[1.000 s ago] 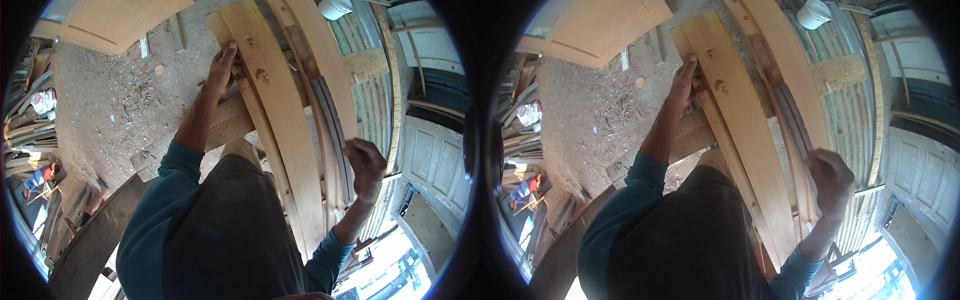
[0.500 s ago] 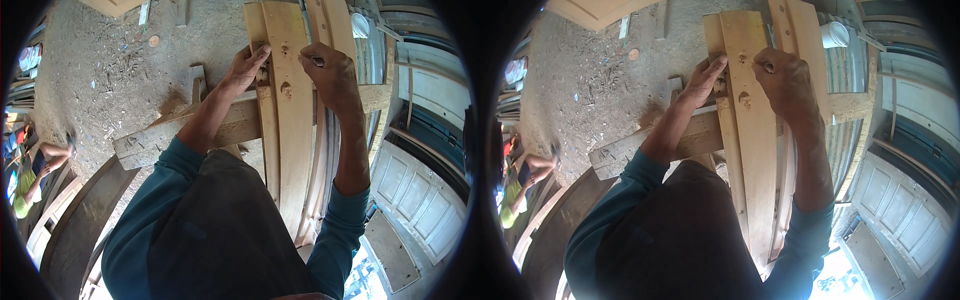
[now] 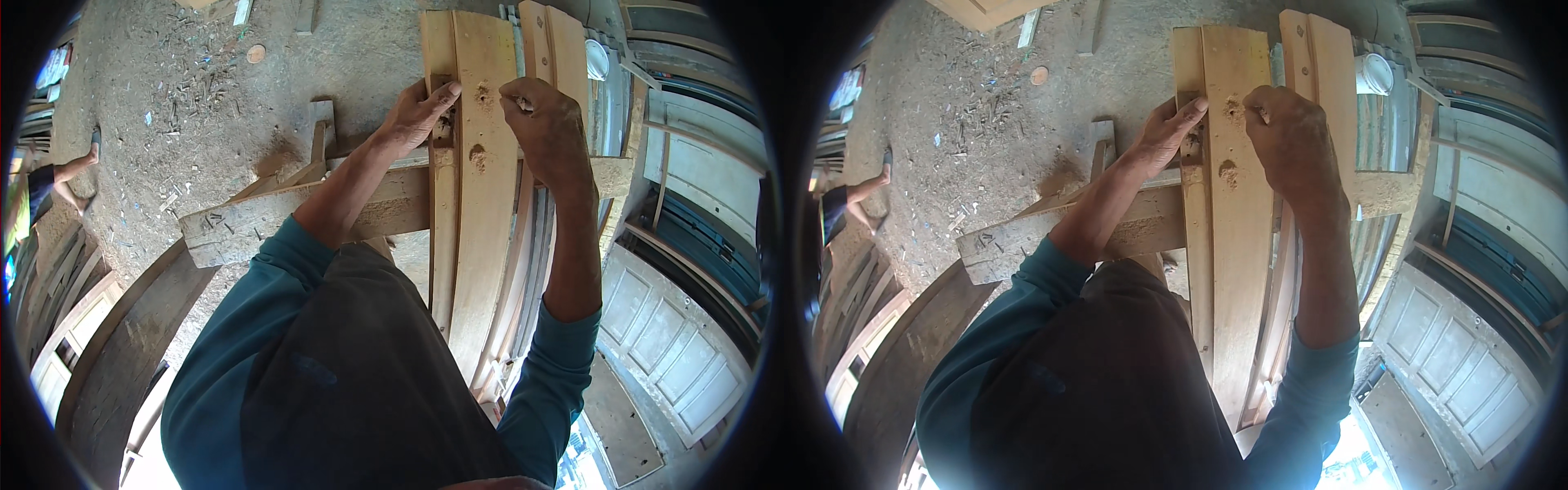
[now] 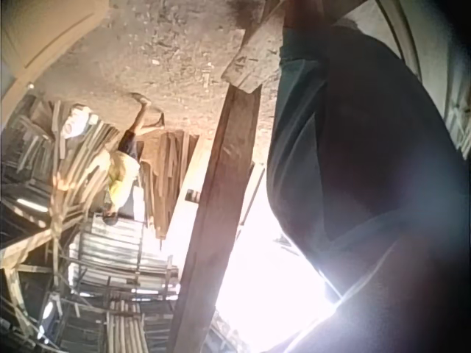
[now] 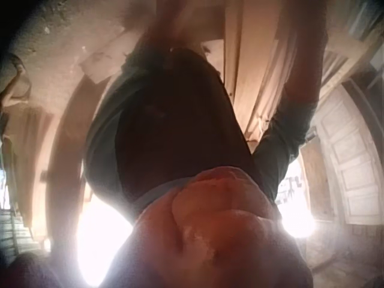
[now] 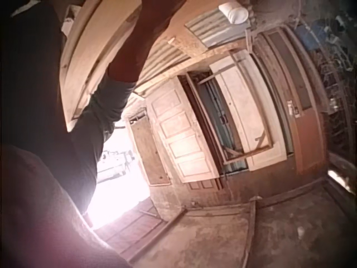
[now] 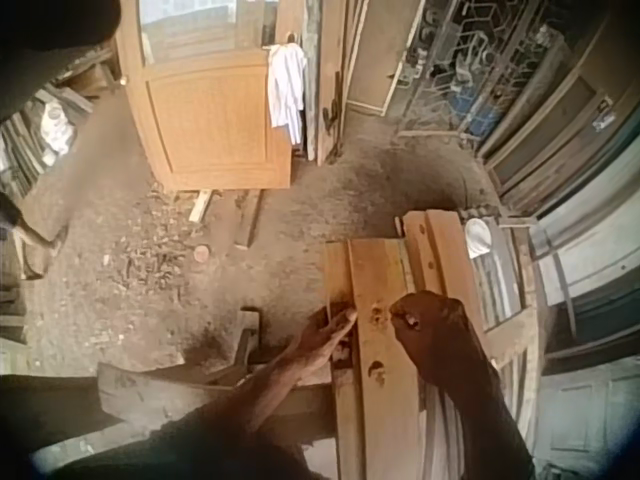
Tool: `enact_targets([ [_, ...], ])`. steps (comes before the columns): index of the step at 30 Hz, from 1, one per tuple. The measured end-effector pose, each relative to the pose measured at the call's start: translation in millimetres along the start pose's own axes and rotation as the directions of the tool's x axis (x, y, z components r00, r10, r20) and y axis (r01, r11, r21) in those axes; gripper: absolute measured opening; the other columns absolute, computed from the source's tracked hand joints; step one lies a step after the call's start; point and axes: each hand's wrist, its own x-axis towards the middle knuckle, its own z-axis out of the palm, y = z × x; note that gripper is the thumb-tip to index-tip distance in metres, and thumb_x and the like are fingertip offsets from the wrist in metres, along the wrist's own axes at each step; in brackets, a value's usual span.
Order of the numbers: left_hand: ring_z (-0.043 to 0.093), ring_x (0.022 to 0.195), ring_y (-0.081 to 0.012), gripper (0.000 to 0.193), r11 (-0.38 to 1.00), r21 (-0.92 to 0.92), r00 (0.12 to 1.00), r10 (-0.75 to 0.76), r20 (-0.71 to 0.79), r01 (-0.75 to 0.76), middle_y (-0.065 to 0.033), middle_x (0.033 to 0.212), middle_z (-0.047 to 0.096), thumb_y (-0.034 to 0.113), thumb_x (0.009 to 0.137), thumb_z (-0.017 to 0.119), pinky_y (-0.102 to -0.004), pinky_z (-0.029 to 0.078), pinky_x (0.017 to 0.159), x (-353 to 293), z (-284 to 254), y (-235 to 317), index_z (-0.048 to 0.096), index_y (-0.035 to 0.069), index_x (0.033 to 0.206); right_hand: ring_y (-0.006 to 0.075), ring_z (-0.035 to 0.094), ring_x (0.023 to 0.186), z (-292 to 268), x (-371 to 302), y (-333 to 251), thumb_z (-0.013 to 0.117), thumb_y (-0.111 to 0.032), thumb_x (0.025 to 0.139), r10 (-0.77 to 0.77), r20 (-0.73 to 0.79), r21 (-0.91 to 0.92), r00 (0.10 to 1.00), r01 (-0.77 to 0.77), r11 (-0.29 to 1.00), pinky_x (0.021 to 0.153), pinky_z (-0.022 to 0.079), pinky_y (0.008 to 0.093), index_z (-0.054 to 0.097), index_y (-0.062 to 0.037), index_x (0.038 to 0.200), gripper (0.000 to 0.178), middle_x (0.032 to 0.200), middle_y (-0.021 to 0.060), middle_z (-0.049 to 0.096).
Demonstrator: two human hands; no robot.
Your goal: The person applies adhesive and fits wooden components together on a workbench, then manually presses and aligns a thin strip into a groove on a large wooden frame.
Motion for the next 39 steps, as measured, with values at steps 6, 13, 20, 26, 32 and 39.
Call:
enact_targets([
  [6,0.059,0.095,-0.0141,0.08,0.999,-0.035,1.0,0.018,-0.01,-0.018,-0.0106,0.105,0.065,0.064,0.094,0.066,-0.0336,0.052,0.079,-4,5,7,0.059,-0.008,0.128,0.0303,0.074,0.094,4,0,0,0.068,-0.012,0.094,0.034,0.077,-0.075,0.996,-0.029,0.997,0.084,0.057,0.0399,0.072,-0.0007,0.104,0.015,0.102,0.0158,0.074],
  [13,0.059,0.096,-0.0139,0.081,0.999,-0.047,1.0,0.024,-0.017,-0.025,-0.0102,0.106,0.065,0.064,0.094,0.067,-0.034,0.053,0.082,-5,7,10,0.059,-0.009,0.129,0.0324,0.073,0.092,6,-1,5,0.067,-0.01,0.094,-0.016,0.026,-0.049,1.0,0.017,0.999,0.083,0.057,0.0418,0.071,-0.0013,0.102,0.012,0.099,0.0164,0.074],
  [20,0.061,0.108,-0.0186,0.085,0.999,-0.041,1.0,-0.022,0.008,0.022,-0.0153,0.117,0.065,0.064,0.093,0.068,-0.0354,0.053,0.091,-5,3,8,0.055,-0.01,0.133,0.0369,0.072,0.088,13,0,6,0.067,-0.009,0.094,-0.061,-0.009,-0.031,0.998,0.061,0.998,0.082,0.057,0.0455,0.07,-0.0021,0.098,0.009,0.095,0.0183,0.072],
  [26,0.06,0.118,-0.0223,0.088,0.998,-0.06,1.0,-0.01,0.012,0.011,-0.0181,0.124,0.064,0.063,0.093,0.068,-0.0374,0.052,0.1,-7,5,12,0.051,-0.011,0.138,0.0375,0.072,0.089,16,-2,8,0.067,-0.009,0.094,-0.059,-0.017,-0.024,0.998,0.058,0.998,0.083,0.056,0.0461,0.069,-0.0031,0.1,0.009,0.094,0.0188,0.072],
  [32,0.057,0.124,-0.0241,0.089,0.996,-0.092,1.0,-0.005,0.028,0.007,-0.0188,0.129,0.062,0.063,0.092,0.069,-0.0383,0.049,0.104,-8,5,11,0.05,-0.011,0.139,0.0372,0.072,0.088,14,-1,7,0.068,-0.009,0.093,-0.053,-0.022,-0.033,0.998,0.052,0.998,0.08,0.057,0.0448,0.069,-0.0037,0.102,0.01,0.094,0.0186,0.073],
  [39,0.06,0.121,-0.0251,0.091,0.994,-0.103,0.999,0.022,0.026,-0.019,-0.0206,0.126,0.063,0.064,0.091,0.069,-0.0392,0.052,0.102,-6,5,6,0.05,-0.012,0.138,0.0358,0.073,0.087,14,0,6,0.068,-0.009,0.093,-0.031,-0.036,0.014,0.999,0.032,0.999,0.078,0.058,0.0447,0.07,-0.0038,0.101,0.01,0.095,0.0183,0.074],
])
